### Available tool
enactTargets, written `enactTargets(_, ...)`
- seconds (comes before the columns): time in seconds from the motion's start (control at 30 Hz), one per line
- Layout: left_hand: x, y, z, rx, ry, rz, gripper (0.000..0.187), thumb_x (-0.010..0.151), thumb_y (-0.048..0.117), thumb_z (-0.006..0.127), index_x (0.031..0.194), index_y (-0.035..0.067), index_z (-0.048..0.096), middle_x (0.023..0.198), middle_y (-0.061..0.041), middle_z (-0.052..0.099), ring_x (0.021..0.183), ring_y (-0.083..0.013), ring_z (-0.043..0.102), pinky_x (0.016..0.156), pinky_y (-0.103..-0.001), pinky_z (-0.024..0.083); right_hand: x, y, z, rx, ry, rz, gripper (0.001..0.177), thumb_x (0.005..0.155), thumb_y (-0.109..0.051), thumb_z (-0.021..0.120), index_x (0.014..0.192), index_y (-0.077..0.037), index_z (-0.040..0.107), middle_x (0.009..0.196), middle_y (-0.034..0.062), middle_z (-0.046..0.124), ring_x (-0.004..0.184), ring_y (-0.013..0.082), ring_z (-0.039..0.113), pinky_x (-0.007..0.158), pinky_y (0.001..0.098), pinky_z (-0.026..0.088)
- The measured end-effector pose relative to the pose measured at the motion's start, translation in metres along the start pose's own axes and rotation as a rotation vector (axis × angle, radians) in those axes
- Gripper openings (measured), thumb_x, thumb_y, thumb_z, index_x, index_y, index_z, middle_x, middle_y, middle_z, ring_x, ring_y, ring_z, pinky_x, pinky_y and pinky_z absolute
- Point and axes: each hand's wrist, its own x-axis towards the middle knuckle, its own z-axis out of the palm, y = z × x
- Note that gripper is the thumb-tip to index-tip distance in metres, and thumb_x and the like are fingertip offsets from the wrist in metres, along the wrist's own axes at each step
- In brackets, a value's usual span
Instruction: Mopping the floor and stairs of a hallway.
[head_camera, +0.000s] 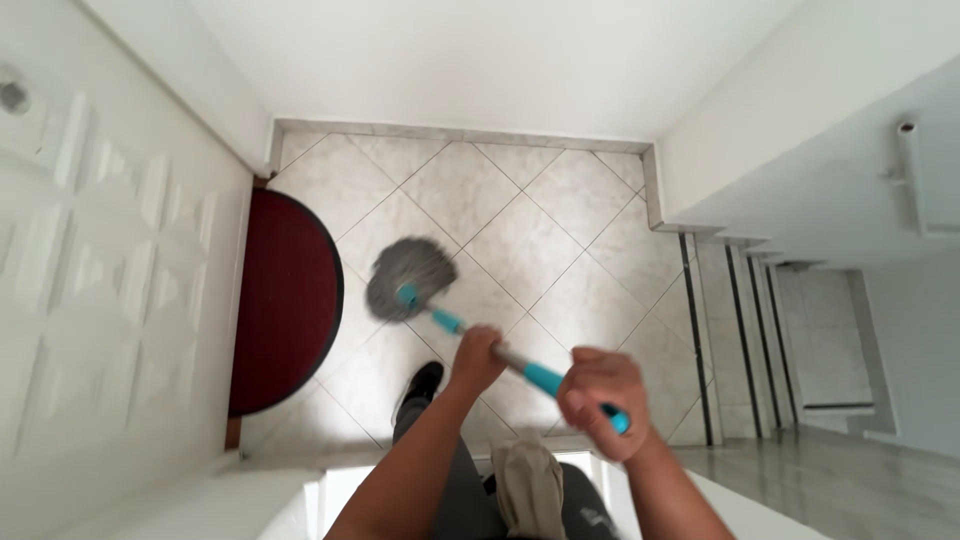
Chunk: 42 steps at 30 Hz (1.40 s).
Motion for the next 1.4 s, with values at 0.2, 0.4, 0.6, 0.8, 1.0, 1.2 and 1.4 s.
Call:
enactTargets(0.2, -0.122, 0.003, -0.003, 0.012, 0.120, -0.160, 0.015, 0.072, 0.001, 0.072, 0.067, 0.007, 0.059, 0.075, -0.007, 0.062, 0.077, -0.0276, 0.057, 0.075, -0.039, 0.047, -0.031, -0.058, 0.013, 0.178, -0.133, 0.192, 0.031, 0.085, -0.010, 0.056, 0.055, -0.012, 0.049, 0.051, 0.0028, 0.055, 0.052, 0.0187, 0.034, 0.061, 0.0326, 0.035)
enactTargets(0.4, -0.116, 0.023, 0.041, 0.038, 0.164, -0.213, 0.012, 0.067, 0.002, 0.066, 0.059, 0.005, 0.058, 0.066, -0.008, 0.060, 0.070, -0.0275, 0.056, 0.070, -0.039, 0.046, -0.050, -0.074, -0.012, 0.049, 0.002, 0.307, 0.033, 0.083, -0.007, 0.057, 0.051, -0.011, 0.049, 0.050, 0.0012, 0.057, 0.057, 0.0178, 0.035, 0.062, 0.0323, 0.034)
enactTargets(0.6, -0.045, 0.060, 0.091, 0.011, 0.011, -0.246, 0.019, 0.075, 0.000, 0.081, 0.071, 0.014, 0.069, 0.079, -0.003, 0.066, 0.077, -0.0145, 0.057, 0.077, -0.029, 0.053, -0.039, -0.079, -0.045, -0.109, 0.052, 0.348, 0.033, 0.079, -0.004, 0.058, 0.050, -0.010, 0.044, 0.049, -0.0005, 0.052, 0.059, 0.0169, 0.032, 0.059, 0.0313, 0.031)
enactTargets(0.8, -0.009, 0.092, 0.087, -0.188, -0.124, -0.080, 0.025, 0.083, 0.001, 0.073, 0.072, 0.009, 0.052, 0.079, -0.004, 0.056, 0.089, -0.0221, 0.056, 0.085, -0.036, 0.047, -0.058, -0.039, -0.061, -0.090, 0.069, 0.155, 0.020, 0.096, -0.023, 0.051, 0.091, -0.033, 0.068, 0.048, -0.0102, 0.056, 0.041, 0.0098, 0.033, 0.060, 0.0296, 0.029)
enactTargets(1.0, -0.051, 0.085, 0.026, -0.040, -0.282, -0.152, 0.020, 0.076, 0.000, 0.081, 0.088, 0.008, 0.066, 0.093, -0.006, 0.066, 0.087, -0.0224, 0.063, 0.083, -0.038, 0.053, -0.024, -0.085, -0.025, -0.068, -0.146, 0.270, 0.027, 0.075, -0.017, 0.054, 0.049, -0.014, 0.047, 0.050, -0.0012, 0.058, 0.055, 0.0179, 0.030, 0.054, 0.0313, 0.030)
enactTargets(1.2, -0.116, 0.052, -0.048, -0.020, -0.200, -0.290, 0.024, 0.076, 0.004, 0.081, 0.090, 0.010, 0.062, 0.096, -0.004, 0.064, 0.092, -0.0241, 0.060, 0.081, -0.038, 0.049, -0.008, -0.078, 0.026, 0.121, -0.211, 0.226, 0.032, 0.083, -0.021, 0.052, 0.051, -0.018, 0.045, 0.046, -0.0002, 0.058, 0.046, 0.0162, 0.029, 0.056, 0.0313, 0.031)
enactTargets(1.4, -0.223, -0.048, -0.100, 0.168, -0.236, -0.507, 0.022, 0.076, 0.016, 0.084, 0.090, 0.008, 0.068, 0.092, -0.011, 0.068, 0.080, -0.0280, 0.068, 0.073, -0.041, 0.056, -0.076, -0.022, 0.120, 0.403, -0.314, 0.255, 0.038, 0.091, -0.018, 0.055, 0.056, -0.019, 0.043, 0.053, 0.0029, 0.056, 0.054, 0.0197, 0.047, 0.097, 0.0373, 0.038)
